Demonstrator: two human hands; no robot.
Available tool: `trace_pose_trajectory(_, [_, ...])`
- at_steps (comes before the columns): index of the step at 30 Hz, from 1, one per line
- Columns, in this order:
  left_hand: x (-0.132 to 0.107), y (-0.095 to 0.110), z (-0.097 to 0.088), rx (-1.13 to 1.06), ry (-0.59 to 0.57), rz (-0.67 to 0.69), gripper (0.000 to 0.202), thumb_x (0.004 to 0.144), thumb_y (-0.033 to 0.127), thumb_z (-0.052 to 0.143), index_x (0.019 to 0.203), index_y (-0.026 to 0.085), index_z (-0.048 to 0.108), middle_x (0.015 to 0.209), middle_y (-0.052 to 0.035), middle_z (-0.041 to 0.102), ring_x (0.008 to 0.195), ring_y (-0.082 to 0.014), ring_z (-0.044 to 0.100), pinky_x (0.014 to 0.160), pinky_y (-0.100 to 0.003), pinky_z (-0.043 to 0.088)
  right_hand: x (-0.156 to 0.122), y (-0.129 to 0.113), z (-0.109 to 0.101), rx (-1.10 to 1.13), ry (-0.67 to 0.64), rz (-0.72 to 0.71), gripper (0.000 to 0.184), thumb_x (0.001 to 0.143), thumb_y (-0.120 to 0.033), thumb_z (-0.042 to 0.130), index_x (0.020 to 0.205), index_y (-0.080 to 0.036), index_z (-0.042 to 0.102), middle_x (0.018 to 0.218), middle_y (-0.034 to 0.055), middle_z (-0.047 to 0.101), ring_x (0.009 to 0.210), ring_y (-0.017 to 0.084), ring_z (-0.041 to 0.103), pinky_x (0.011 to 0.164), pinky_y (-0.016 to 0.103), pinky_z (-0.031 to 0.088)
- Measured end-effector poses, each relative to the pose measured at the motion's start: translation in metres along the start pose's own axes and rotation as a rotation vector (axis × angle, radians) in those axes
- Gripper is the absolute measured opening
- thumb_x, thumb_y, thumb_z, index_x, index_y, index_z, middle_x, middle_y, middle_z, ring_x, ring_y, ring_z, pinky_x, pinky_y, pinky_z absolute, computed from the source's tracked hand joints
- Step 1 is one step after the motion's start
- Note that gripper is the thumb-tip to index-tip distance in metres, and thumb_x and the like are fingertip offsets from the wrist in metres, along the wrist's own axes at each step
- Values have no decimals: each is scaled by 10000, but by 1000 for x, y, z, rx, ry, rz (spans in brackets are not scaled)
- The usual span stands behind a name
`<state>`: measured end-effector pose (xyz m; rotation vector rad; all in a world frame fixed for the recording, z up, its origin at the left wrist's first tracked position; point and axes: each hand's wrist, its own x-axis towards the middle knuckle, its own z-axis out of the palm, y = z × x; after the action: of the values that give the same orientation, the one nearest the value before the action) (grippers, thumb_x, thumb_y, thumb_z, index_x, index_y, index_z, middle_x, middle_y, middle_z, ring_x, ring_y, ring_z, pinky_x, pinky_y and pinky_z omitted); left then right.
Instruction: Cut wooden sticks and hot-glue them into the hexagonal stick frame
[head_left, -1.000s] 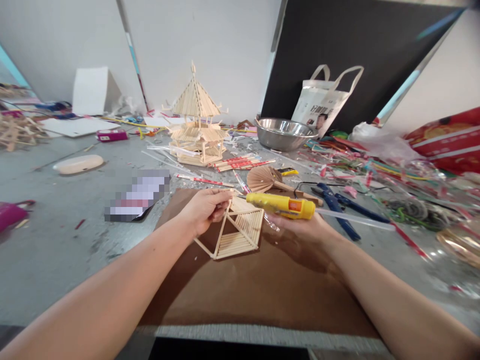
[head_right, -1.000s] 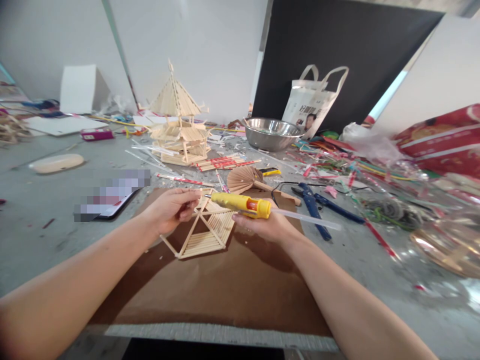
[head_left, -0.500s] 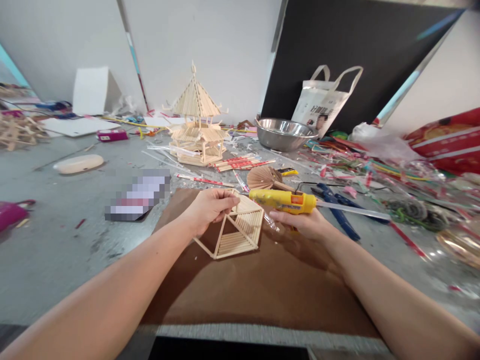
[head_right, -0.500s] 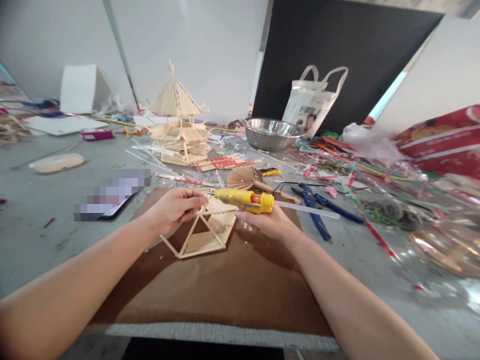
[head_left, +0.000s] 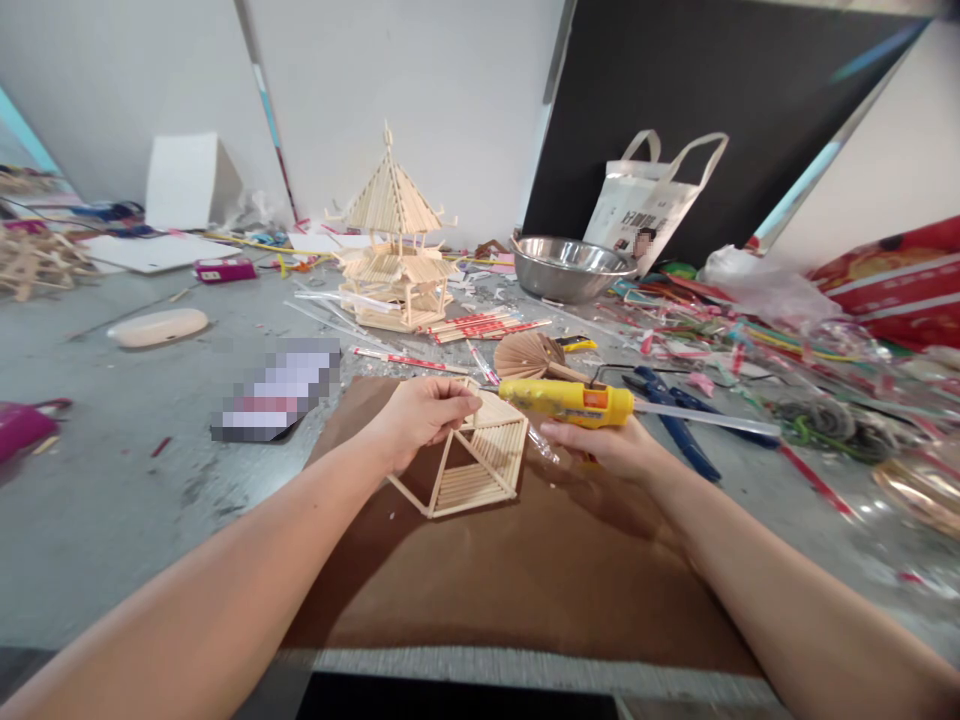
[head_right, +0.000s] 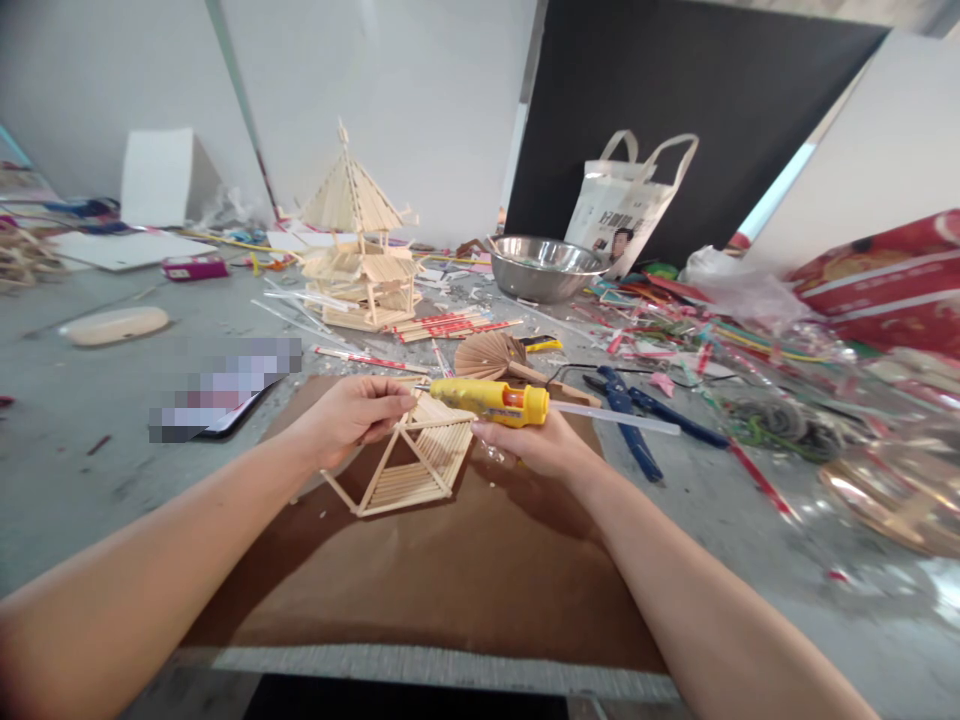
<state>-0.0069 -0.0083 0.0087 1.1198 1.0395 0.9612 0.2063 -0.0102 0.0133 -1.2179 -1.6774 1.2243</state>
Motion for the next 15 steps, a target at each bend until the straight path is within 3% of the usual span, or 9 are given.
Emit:
trace_pose_trajectory(8, [-1, 1, 0, 32, 13, 8, 149, 645, 233, 609, 646, 113, 520, 381, 72, 413, 315, -1, 280, 331, -146, 147, -1, -1, -2, -16, -32, -40, 185, 580, -271, 657, 740, -196, 603, 615, -6, 554, 524, 100, 477, 443, 226, 382])
trace_pose_trajectory(15, [-1, 2, -1, 74, 13, 8, 161, 640, 260, 601, 643, 128, 509, 382, 81, 395, 325, -8, 269, 348, -155, 154, -3, -3, -3, -54, -76, 14, 172, 590, -320, 656, 675, -191, 578, 469, -44, 447, 391, 61, 368, 348, 202, 283])
